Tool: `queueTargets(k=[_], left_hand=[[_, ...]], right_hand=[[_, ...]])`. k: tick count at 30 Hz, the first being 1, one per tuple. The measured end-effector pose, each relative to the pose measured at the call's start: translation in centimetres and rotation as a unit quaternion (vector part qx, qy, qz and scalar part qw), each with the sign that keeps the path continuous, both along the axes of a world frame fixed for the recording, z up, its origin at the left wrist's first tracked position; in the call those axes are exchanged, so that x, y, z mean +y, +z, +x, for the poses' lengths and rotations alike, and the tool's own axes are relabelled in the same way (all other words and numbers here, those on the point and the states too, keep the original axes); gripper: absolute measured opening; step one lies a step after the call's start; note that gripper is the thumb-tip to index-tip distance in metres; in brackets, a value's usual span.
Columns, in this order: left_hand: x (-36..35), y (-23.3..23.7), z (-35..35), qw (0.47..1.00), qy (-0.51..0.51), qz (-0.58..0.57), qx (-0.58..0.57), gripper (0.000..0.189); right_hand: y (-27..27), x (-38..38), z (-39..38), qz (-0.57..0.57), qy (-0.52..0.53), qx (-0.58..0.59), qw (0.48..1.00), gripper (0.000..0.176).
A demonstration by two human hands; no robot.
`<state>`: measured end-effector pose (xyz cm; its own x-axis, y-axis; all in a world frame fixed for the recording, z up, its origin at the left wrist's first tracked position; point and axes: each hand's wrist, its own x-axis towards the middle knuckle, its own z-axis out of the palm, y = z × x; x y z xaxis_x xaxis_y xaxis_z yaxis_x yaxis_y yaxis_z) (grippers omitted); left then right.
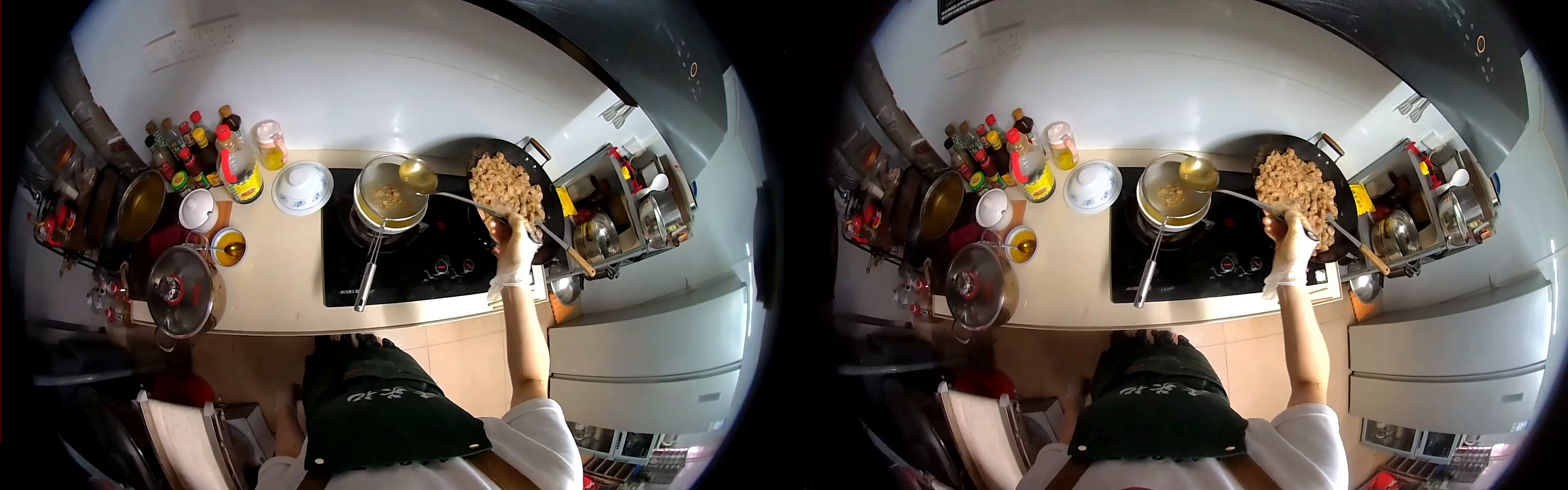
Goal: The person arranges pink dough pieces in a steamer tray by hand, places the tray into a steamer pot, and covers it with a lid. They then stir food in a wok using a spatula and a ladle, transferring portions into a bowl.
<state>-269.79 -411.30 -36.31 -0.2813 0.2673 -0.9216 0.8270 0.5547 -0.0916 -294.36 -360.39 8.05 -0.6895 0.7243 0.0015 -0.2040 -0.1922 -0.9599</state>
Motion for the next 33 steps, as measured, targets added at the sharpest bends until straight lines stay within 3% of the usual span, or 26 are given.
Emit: queueTargets(k=[2,4,7,9,10,11,14,15,16,18,19,20,22,23,24,26,27,28,31,32,33], left_hand=[[-0.2,0.5,0.2,1.0,-0.024,-0.017,0.0,0.039],[-1.1,0.8,1.0,0.974,-0.076,0.089,0.194,0.046],[-3.4,0.3,3.1,0.841,-0.153,0.239,0.461,0.059],[-3.1,0.5,2.7,0.888,-0.191,0.19,0.374,0.06],[-2.0,1.6,1.6,0.952,-0.222,0.083,0.196,0.057],[-0.5,4.2,0.0,0.981,-0.194,-0.022,-0.002,0.054],[-0.5,4.7,0.0,0.984,-0.175,-0.02,-0.017,0.051],[-0.7,4.7,0.0,0.984,-0.176,-0.017,-0.013,0.05],[-0.6,4.7,-0.2,0.984,-0.176,-0.013,-0.01,0.049],[-0.7,4.8,-0.6,0.984,-0.178,-0.009,-0.006,0.047],[-0.7,4.8,-0.9,0.984,-0.181,-0.007,-0.003,0.046],[-0.8,4.7,-1.1,0.983,-0.183,-0.007,0.001,0.045],[-0.8,4.7,-1.6,0.982,-0.189,-0.001,0.005,0.045],[-0.9,4.8,-1.9,0.982,-0.189,0.005,0.008,0.044],[-1.0,4.8,-2.3,0.981,-0.192,0.009,0.011,0.044],[-1.0,5.3,-3.3,0.979,-0.201,0.024,0.022,0.044],[-0.7,5.3,-3.5,0.98,-0.2,0.014,0.017,0.043],[-0.8,4.1,-3.4,0.976,-0.215,0.012,0.024,0.042],[-1.3,0.2,-2.8,0.962,-0.269,0.009,0.052,0.039],[-1.7,-1.6,-2.5,0.947,-0.312,0.011,0.081,0.039],[-2.3,-2.8,-2.3,0.894,-0.418,0.015,0.161,0.038]], right_hand=[[-1.2,-1.5,-0.5,-0.015,0.018,0.0,1.0,0.019],[-2.1,-2.8,-0.7,0.002,0.042,-0.01,0.999,0.023],[-3.2,-3.7,-0.8,0.062,0.068,-0.029,0.995,0.024],[-3.7,-4.2,-0.7,0.108,0.079,-0.008,0.991,0.019],[-3.8,-4.5,-0.5,0.132,0.083,-0.001,0.988,0.018],[-3.8,-4.8,-0.2,0.154,0.095,0.0,0.984,0.013],[-4.3,-4.9,1.1,0.301,0.167,0.03,0.938,0.009],[-4.8,-4.3,1.3,0.454,0.185,0.061,0.869,0.009],[-3.1,-4.5,1.4,0.618,0.186,0.101,0.757,0.021],[-3.4,-4.7,2.4,0.77,0.196,0.107,0.598,0.035],[-3.8,-4.6,2.5,0.78,0.213,0.125,0.575,0.042],[-3.9,-4.6,3.0,0.768,0.206,0.119,0.595,0.033],[-3.4,-4.5,3.0,0.638,0.141,0.13,0.746,0.021],[-3.1,-4.5,3.2,0.459,0.12,0.082,0.876,0.009],[-2.2,-4.4,3.5,0.223,0.059,-0.01,0.973,0.019],[-1.7,0.1,2.8,0.086,0.015,0.05,0.995,0.026],[-1.3,2.6,3.3,0.036,-0.016,0.027,0.999,0.023],[-1.7,5.4,3.3,0.029,-0.055,0.087,0.994,0.02],[-0.1,10.5,4.9,0.091,-0.13,0.016,0.987,0.02],[-0.7,12.7,5.2,0.112,-0.151,-0.012,0.982,0.022],[-0.6,13.8,5.4,0.116,-0.169,-0.042,0.978,0.022]])
